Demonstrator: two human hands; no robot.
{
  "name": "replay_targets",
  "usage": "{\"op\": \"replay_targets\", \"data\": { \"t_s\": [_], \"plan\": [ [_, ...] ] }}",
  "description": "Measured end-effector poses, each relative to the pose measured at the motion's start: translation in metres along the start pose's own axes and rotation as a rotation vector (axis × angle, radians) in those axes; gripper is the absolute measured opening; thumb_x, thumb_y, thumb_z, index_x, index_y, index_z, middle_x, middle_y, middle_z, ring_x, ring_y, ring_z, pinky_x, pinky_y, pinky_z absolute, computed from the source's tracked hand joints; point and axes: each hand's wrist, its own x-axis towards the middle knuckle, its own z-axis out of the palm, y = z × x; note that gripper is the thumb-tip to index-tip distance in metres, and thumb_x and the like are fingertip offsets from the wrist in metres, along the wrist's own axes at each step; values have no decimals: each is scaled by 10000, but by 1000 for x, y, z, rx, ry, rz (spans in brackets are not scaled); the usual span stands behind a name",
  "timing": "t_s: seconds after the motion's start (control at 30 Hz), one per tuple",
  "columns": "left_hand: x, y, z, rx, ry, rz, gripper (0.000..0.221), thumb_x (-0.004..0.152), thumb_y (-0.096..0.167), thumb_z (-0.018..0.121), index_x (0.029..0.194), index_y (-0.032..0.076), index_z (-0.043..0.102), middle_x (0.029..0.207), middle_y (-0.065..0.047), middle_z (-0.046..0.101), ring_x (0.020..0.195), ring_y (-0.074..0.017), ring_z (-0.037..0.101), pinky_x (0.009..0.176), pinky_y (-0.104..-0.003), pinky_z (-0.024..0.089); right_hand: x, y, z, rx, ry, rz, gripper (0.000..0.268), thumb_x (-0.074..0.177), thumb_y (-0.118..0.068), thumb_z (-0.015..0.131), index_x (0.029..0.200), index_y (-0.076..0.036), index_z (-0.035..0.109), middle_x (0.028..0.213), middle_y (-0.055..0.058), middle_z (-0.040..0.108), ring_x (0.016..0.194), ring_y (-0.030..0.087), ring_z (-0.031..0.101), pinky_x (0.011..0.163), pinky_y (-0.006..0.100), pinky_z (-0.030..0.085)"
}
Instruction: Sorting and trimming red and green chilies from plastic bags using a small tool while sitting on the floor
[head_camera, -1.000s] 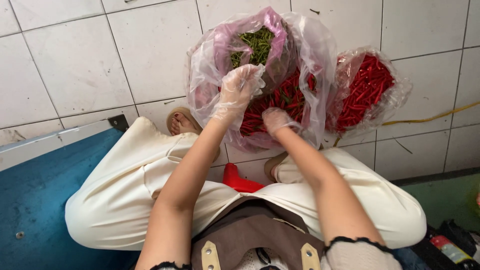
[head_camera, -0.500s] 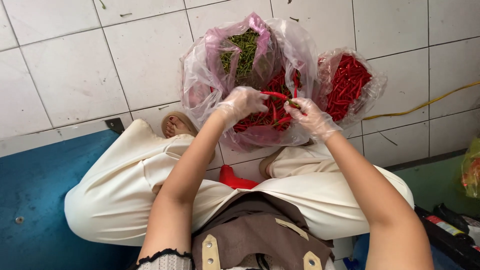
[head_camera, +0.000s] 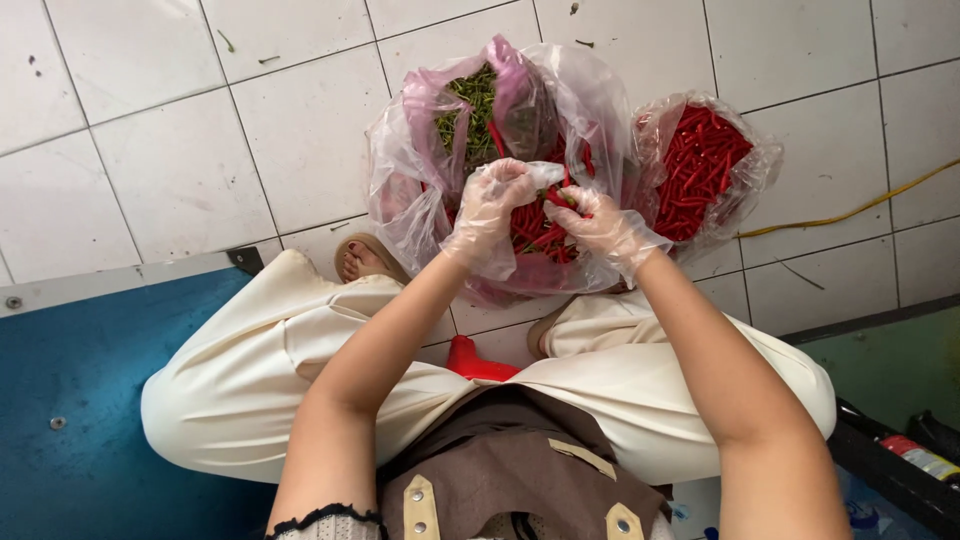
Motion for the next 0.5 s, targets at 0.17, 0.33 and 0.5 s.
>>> {"op": "replay_targets", "data": {
  "t_s": [0.17,0.33,0.5],
  "plan": [
    [11,0,-22,834,-213,498,137,813,141,802,891,251,783,713,87,731,742,-127,725,669,-229,566,5,-6,-12,-449,-111,-9,365,955,-302,683,1260,-101,698,1128,158,739,1110,330,678,949,417,546],
    [0,14,-18,1219,-549,171,88,890,171,722,806,182,744,608,61,713,708,-165,719,718,-284,567,2,-14,-3,-933,-133,-200,232,963,-296,665,1140,-180,760,949,30,744,869,191,702,840,330,578],
    [-28,36,-6,623,-508,-18,111,871,92,681,784,109,747,553,8,674,595,-103,652,633,-225,519,0,19,7,-731,21,-321,270,905,-163,706,1174,-134,705,971,56,690,976,242,694,835,348,590]
  ]
}}
